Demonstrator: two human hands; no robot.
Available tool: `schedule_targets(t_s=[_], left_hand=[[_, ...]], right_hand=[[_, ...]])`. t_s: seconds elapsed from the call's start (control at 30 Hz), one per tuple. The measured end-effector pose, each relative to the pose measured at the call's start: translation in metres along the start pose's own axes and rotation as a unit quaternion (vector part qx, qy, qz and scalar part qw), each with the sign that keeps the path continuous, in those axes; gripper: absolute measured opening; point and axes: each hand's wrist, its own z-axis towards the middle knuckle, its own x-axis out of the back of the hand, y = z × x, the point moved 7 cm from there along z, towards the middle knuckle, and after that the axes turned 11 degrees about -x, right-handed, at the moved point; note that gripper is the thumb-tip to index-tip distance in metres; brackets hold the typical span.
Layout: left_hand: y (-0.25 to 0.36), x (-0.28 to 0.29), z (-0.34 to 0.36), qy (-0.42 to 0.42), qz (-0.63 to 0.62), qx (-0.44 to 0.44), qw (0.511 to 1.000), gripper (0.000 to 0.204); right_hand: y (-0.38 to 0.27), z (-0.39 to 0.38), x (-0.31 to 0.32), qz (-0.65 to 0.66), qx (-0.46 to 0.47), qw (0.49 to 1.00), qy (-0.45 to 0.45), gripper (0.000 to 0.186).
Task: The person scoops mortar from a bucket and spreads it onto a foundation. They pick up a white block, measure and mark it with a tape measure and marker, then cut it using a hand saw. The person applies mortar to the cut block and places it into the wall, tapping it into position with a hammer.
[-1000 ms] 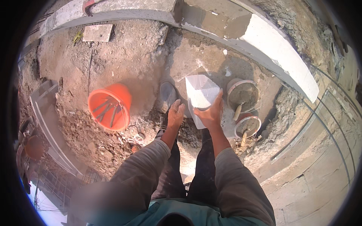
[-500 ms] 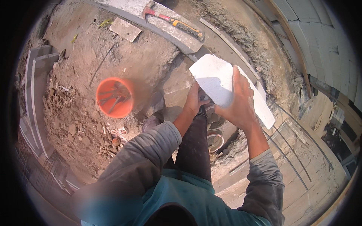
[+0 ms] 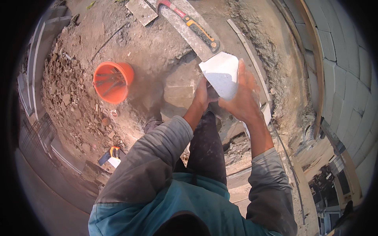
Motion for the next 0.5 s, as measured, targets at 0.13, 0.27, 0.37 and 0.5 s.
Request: schedule_targets(t_s=[0.13, 0.27, 0.37, 0.5], left_hand=[[-0.011, -0.008, 0.025, 0.028, 0.007, -0.003, 1.0, 0.078], [-0.028, -0.001, 0.056, 0.052, -0.021, 0.007, 0.998, 0.082], [-0.033, 0.0, 0.068, 0.074, -0.004, 0.003, 0.997, 0.086], [-0.045, 0.015, 0.089, 0.106, -0.024, 0.021, 0.994, 0.085]], right_hand=[[0.012, 0.022, -0.003, -0.005, 0.011, 1.0, 0.016, 0.124], [0.022, 0.045, -0.019, 0.018, 0.029, 0.999, 0.016, 0.125], [0.032, 0.062, -0.035, 0.011, 0.043, 0.999, 0.026, 0.125], [0.04, 0.081, -0.061, -0.004, 0.061, 0.998, 0.02, 0.125]])
